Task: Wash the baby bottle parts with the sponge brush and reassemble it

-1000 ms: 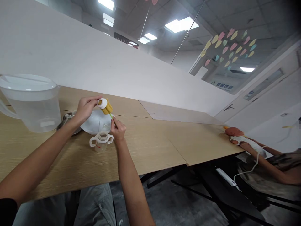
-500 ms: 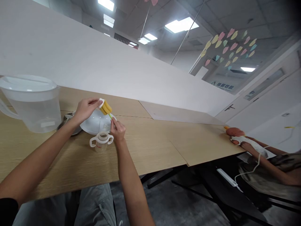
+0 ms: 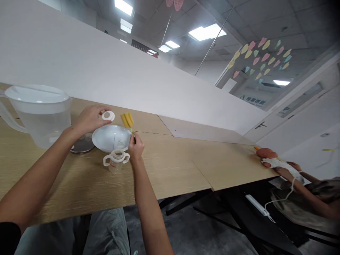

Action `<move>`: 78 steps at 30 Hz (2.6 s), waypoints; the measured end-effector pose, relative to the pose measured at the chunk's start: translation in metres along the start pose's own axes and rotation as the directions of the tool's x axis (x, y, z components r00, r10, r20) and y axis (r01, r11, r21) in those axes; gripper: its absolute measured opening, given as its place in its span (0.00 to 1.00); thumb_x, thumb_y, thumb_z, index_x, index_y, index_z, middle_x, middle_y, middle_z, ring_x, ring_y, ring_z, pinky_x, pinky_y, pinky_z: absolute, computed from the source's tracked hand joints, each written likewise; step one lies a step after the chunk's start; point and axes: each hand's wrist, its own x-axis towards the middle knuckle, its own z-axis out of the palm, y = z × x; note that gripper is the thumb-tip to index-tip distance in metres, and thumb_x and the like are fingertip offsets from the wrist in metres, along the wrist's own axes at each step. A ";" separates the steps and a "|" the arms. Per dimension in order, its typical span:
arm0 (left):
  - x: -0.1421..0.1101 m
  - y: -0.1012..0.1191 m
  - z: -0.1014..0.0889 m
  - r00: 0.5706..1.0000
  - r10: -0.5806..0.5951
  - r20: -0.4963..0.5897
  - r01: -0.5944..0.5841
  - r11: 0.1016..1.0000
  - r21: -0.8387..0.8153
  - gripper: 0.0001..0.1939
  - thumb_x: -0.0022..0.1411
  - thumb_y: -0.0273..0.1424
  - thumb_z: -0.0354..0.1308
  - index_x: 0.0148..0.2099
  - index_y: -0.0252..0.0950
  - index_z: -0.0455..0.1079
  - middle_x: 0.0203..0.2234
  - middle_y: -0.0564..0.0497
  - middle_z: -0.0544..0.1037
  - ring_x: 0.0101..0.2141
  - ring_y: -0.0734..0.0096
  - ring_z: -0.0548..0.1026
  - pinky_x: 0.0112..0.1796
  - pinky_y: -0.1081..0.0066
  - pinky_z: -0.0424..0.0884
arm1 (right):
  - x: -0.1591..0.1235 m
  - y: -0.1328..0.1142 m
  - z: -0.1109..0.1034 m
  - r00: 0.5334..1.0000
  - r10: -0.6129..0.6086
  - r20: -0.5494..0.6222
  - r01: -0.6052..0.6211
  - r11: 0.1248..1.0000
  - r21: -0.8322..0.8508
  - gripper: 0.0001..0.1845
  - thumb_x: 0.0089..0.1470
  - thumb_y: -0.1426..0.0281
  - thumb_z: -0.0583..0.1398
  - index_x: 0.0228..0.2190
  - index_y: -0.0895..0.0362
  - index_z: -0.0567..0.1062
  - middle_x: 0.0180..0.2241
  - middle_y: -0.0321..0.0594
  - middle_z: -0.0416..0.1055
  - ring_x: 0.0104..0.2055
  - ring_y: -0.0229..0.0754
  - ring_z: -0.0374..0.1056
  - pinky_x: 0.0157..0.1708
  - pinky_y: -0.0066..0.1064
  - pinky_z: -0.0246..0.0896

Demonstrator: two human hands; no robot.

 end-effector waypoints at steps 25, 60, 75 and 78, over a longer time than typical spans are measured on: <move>-0.005 -0.037 0.092 0.868 -0.056 0.493 -0.137 0.928 0.347 0.26 0.54 0.32 0.60 0.56 0.35 0.72 0.51 0.34 0.75 0.54 0.42 0.71 0.55 0.49 0.61 | 0.011 -0.011 -0.008 0.922 0.350 0.166 -0.320 0.929 -0.184 0.14 0.60 0.67 0.55 0.25 0.57 0.75 0.20 0.35 0.67 0.22 0.36 0.57 0.25 0.28 0.44; 0.006 0.016 0.039 0.979 -0.170 -0.109 0.046 0.714 -0.698 0.22 0.50 0.43 0.62 0.44 0.36 0.71 0.41 0.46 0.79 0.43 0.63 0.76 0.46 0.65 0.72 | -0.003 0.001 -0.003 0.988 -0.124 0.093 0.133 0.985 -0.106 0.18 0.64 0.62 0.53 0.36 0.57 0.80 0.22 0.41 0.73 0.24 0.37 0.66 0.26 0.26 0.56; 0.001 -0.072 0.013 0.787 -0.400 0.470 0.246 0.902 0.355 0.09 0.35 0.19 0.66 0.18 0.33 0.69 0.10 0.49 0.67 0.28 0.54 0.76 0.37 0.60 0.69 | 0.002 -0.002 -0.012 0.991 0.113 -0.066 -0.114 0.993 -0.023 0.27 0.65 0.58 0.47 0.21 0.56 0.72 0.18 0.36 0.64 0.22 0.35 0.57 0.26 0.26 0.53; 0.000 -0.076 0.024 0.770 -0.414 0.485 0.238 0.892 0.384 0.12 0.34 0.22 0.67 0.15 0.35 0.65 0.07 0.51 0.63 0.29 0.53 0.76 0.37 0.59 0.70 | 0.002 -0.002 -0.012 0.990 0.123 -0.074 -0.123 0.992 -0.005 0.26 0.65 0.58 0.48 0.21 0.56 0.71 0.18 0.35 0.63 0.21 0.35 0.56 0.25 0.26 0.52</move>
